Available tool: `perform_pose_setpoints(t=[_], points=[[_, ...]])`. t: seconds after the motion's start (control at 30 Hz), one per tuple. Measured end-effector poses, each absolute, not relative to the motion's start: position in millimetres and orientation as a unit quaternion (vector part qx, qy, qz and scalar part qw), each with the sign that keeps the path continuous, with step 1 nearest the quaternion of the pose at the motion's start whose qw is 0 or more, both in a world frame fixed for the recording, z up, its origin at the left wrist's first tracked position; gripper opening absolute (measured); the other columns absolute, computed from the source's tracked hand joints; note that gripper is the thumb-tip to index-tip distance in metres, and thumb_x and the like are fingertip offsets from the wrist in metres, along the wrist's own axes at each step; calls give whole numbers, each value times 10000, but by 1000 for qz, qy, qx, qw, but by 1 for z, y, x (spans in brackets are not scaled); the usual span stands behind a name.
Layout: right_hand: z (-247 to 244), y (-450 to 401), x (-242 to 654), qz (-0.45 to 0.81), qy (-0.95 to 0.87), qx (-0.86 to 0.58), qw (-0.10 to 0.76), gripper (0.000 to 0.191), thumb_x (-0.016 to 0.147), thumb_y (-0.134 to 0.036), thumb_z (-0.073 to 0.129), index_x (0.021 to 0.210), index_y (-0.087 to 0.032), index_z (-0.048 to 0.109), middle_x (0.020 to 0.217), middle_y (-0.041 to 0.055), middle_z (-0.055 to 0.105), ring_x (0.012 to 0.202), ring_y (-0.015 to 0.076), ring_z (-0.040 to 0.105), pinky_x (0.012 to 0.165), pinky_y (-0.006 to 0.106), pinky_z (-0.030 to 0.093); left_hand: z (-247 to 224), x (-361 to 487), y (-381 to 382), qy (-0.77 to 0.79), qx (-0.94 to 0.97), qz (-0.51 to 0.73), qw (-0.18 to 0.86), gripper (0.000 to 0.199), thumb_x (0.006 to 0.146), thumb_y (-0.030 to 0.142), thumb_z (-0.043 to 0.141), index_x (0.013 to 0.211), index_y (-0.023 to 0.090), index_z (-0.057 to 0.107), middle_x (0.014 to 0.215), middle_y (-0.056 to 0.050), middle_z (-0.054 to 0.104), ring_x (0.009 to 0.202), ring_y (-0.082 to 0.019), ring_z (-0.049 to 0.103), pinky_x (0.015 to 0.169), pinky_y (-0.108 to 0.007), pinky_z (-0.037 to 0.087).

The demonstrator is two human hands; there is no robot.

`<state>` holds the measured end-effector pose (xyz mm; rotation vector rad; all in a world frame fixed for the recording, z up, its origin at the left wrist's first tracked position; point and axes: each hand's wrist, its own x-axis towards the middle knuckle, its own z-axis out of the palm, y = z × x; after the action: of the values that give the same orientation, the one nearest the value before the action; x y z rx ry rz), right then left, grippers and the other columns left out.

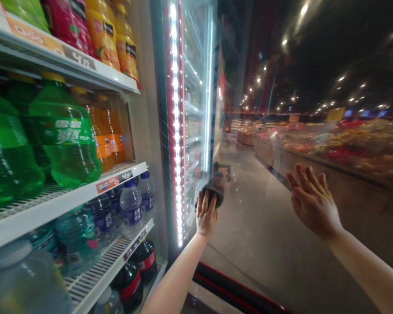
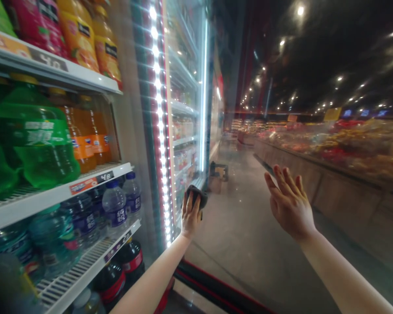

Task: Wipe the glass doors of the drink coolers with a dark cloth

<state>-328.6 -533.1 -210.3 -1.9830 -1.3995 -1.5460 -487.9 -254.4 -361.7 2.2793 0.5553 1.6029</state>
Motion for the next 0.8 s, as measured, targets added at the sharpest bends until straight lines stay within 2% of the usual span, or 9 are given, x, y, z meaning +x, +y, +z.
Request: perform_pose_setpoints(t=[0.07,0.13,0.23,0.3,0.47,0.53,0.63,0.73,0.8], points=[[-210,-533,-328,-530,-484,-684,128,866,954,-116,536,1631,-359,54,1667,80,238,1515,356,266,1195,645,313,-357,-485,-247,227,764,583,160,559,958,166,485,1506,277,487,1638,-38,381,1555,-308,225,1238,-529,340],[-211,-533,-327,-526,-482,-689,126,880,946,-112,541,1632,-356,47,1668,82,232,1518,353,262,1194,639,319,-330,-472,-246,254,730,614,162,606,1001,183,415,1597,233,315,1698,-76,213,1579,-293,110,1258,-560,270],[-211,-533,-328,-519,-474,-701,122,890,939,-111,547,1633,-345,42,1669,89,224,1518,355,264,1191,635,329,-286,-447,-261,270,689,658,136,605,1010,183,431,1600,252,312,1694,-61,213,1583,-277,66,1270,-535,244],[-211,-533,-328,-520,-473,-701,121,886,942,-117,548,1634,-341,41,1666,93,235,1516,354,274,1188,631,338,-281,-441,-276,228,716,654,86,620,990,159,482,1586,267,349,1681,-51,250,1581,-283,55,1270,-513,254],[-210,-534,-327,-525,-480,-691,126,879,953,-124,542,1632,-347,30,1657,91,275,1518,342,280,1185,628,344,-344,-464,-279,16,813,579,-63,725,914,106,615,1547,385,396,1623,12,387,1565,-278,150,1267,-473,283],[-210,-534,-327,-523,-481,-692,127,882,953,-113,536,1631,-350,25,1654,89,288,1522,337,274,1185,624,345,-350,-469,-272,59,800,595,-40,794,902,97,624,1586,356,314,1657,-24,311,1564,-296,138,1264,-520,274],[-209,-532,-328,-521,-480,-694,131,893,948,-92,528,1632,-346,13,1649,90,304,1524,331,275,1185,619,351,-317,-455,-276,171,741,649,42,794,946,105,552,1626,303,191,1697,-65,154,1573,-301,54,1252,-570,273],[-206,-531,-330,-516,-476,-700,134,903,937,-73,520,1634,-332,8,1653,96,290,1526,337,268,1181,623,358,-276,-429,-304,186,719,667,61,732,972,133,518,1625,274,218,1700,-57,146,1575,-297,-7,1255,-556,280],[-203,-534,-332,-505,-483,-703,131,904,926,-49,500,1636,-325,14,1661,93,269,1529,329,265,1188,612,358,-273,-421,-322,144,744,652,26,734,955,140,558,1614,274,265,1694,-49,167,1574,-315,-3,1259,-556,271]])
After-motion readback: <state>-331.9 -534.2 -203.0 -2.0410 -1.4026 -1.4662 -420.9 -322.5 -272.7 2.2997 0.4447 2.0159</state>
